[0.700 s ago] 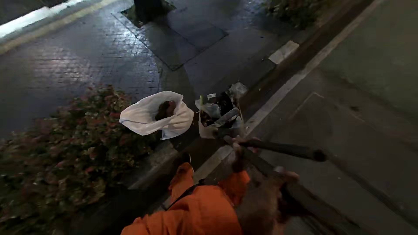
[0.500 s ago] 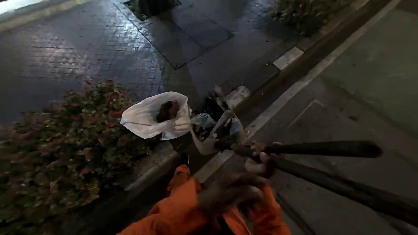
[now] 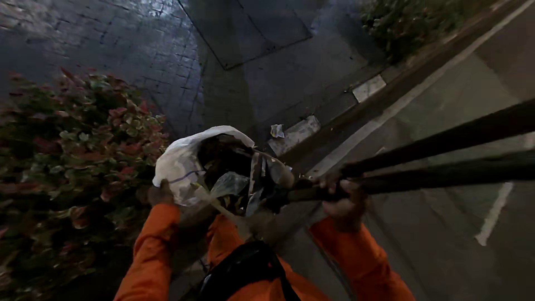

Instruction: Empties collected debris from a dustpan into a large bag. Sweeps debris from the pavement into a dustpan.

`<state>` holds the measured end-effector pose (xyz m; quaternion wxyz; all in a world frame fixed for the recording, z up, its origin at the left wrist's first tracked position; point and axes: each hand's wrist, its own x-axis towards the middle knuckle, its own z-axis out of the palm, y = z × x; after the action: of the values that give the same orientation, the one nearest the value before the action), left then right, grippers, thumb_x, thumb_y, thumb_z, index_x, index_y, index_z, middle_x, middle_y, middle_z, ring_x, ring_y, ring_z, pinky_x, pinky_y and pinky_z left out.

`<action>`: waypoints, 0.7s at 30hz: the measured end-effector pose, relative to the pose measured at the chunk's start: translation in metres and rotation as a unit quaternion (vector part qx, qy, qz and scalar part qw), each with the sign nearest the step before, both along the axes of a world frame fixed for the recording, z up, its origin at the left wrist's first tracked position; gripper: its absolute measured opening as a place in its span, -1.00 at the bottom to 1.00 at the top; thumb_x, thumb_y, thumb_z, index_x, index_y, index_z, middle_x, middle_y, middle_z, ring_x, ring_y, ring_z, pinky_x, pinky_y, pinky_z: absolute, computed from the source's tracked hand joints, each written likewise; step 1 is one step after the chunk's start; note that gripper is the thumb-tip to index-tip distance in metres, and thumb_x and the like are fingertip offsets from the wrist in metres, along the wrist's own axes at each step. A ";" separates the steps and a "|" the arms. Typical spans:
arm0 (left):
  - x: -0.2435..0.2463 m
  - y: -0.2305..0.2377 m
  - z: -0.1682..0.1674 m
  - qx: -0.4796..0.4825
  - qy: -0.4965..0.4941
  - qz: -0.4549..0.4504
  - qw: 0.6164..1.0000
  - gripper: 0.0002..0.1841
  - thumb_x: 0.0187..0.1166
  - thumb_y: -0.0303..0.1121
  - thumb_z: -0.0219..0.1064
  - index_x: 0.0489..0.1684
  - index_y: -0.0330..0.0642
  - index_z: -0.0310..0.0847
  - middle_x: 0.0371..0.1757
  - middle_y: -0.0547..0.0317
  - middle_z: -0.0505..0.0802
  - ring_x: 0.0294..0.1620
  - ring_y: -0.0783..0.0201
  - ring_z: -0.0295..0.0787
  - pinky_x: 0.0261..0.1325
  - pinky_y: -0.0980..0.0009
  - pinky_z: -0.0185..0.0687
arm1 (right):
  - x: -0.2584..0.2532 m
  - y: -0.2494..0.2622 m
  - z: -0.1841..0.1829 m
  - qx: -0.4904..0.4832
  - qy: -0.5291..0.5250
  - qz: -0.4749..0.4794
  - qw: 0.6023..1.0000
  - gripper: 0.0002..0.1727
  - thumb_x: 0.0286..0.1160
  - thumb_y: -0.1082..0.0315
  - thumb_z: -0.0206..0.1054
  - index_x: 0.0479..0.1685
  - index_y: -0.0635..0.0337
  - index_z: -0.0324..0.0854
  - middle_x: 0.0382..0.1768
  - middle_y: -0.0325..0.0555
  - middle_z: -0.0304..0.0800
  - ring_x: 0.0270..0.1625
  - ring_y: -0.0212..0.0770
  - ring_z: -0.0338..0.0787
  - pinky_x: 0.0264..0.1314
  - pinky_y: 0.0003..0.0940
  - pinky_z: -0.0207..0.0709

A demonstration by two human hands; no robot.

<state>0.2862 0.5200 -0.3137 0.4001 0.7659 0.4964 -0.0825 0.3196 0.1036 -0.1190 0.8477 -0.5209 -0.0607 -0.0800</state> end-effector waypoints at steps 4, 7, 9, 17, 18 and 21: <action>-0.009 -0.023 0.007 -0.055 -0.027 -0.090 0.994 -0.46 0.85 -0.19 0.10 0.57 -0.52 0.36 0.46 -0.47 0.63 0.55 -0.23 0.55 0.66 -0.06 0.33 | 0.072 0.084 -0.001 -0.122 0.059 0.031 0.990 -0.72 0.38 0.41 0.35 0.05 -0.09 0.56 -0.71 -0.44 0.57 -0.67 -0.38 0.64 -0.47 -0.34 0.70; -0.007 -0.030 0.012 -0.101 -0.036 -0.064 0.992 -0.51 0.85 -0.20 0.09 0.53 -0.45 0.44 0.42 -0.37 0.69 0.49 -0.14 0.61 0.62 -0.03 0.39 | 0.103 0.156 0.017 -0.215 0.052 0.061 0.973 -0.60 0.37 0.48 0.27 0.23 0.07 0.46 -0.70 -0.39 0.49 -0.74 -0.41 0.54 -0.64 -0.43 0.61; 0.006 -0.021 0.020 -0.108 0.014 -0.060 0.992 -0.50 0.87 -0.18 0.06 0.57 -0.42 0.41 0.48 -0.36 0.65 0.56 -0.16 0.56 0.65 -0.04 0.34 | 0.116 0.193 0.036 -0.253 0.019 0.073 0.965 -0.57 0.36 0.44 0.33 0.25 0.06 0.43 -0.65 -0.39 0.48 -0.70 -0.45 0.52 -0.62 -0.48 0.58; 0.003 0.014 0.021 -0.105 -0.059 -0.015 0.993 -0.56 0.85 -0.35 0.08 0.61 -0.38 0.40 0.50 -0.35 0.64 0.57 -0.12 0.56 0.68 0.02 0.32 | 0.173 0.257 0.041 -0.530 0.065 0.035 0.845 -0.48 0.33 0.32 0.43 0.32 0.25 0.46 -0.37 -0.11 0.68 -0.49 -0.25 0.66 -0.44 -0.22 0.61; 0.004 0.010 0.024 -0.127 -0.062 -0.013 0.990 -0.54 0.86 -0.32 0.07 0.65 -0.34 0.36 0.52 -0.33 0.63 0.58 -0.09 0.56 0.68 0.03 0.33 | 0.174 0.258 0.042 -0.515 0.070 0.041 0.854 -0.50 0.32 0.34 0.45 0.27 0.25 0.46 -0.37 -0.11 0.66 -0.50 -0.24 0.65 -0.46 -0.23 0.61; 0.025 -0.006 0.035 -0.175 -0.068 0.004 0.982 -0.54 0.86 -0.24 0.08 0.59 -0.33 0.41 0.39 -0.32 0.70 0.40 -0.06 0.66 0.51 0.01 0.49 | 0.175 0.265 0.053 -0.421 0.042 0.036 0.905 -0.53 0.20 0.42 0.43 0.16 0.21 0.44 -0.47 -0.22 0.58 -0.64 -0.35 0.59 -0.66 -0.38 0.59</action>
<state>0.3109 0.5144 -0.2790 0.5608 0.6860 0.4494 -0.1140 0.4944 0.3682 -0.0658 0.5533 -0.8299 -0.0719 0.0050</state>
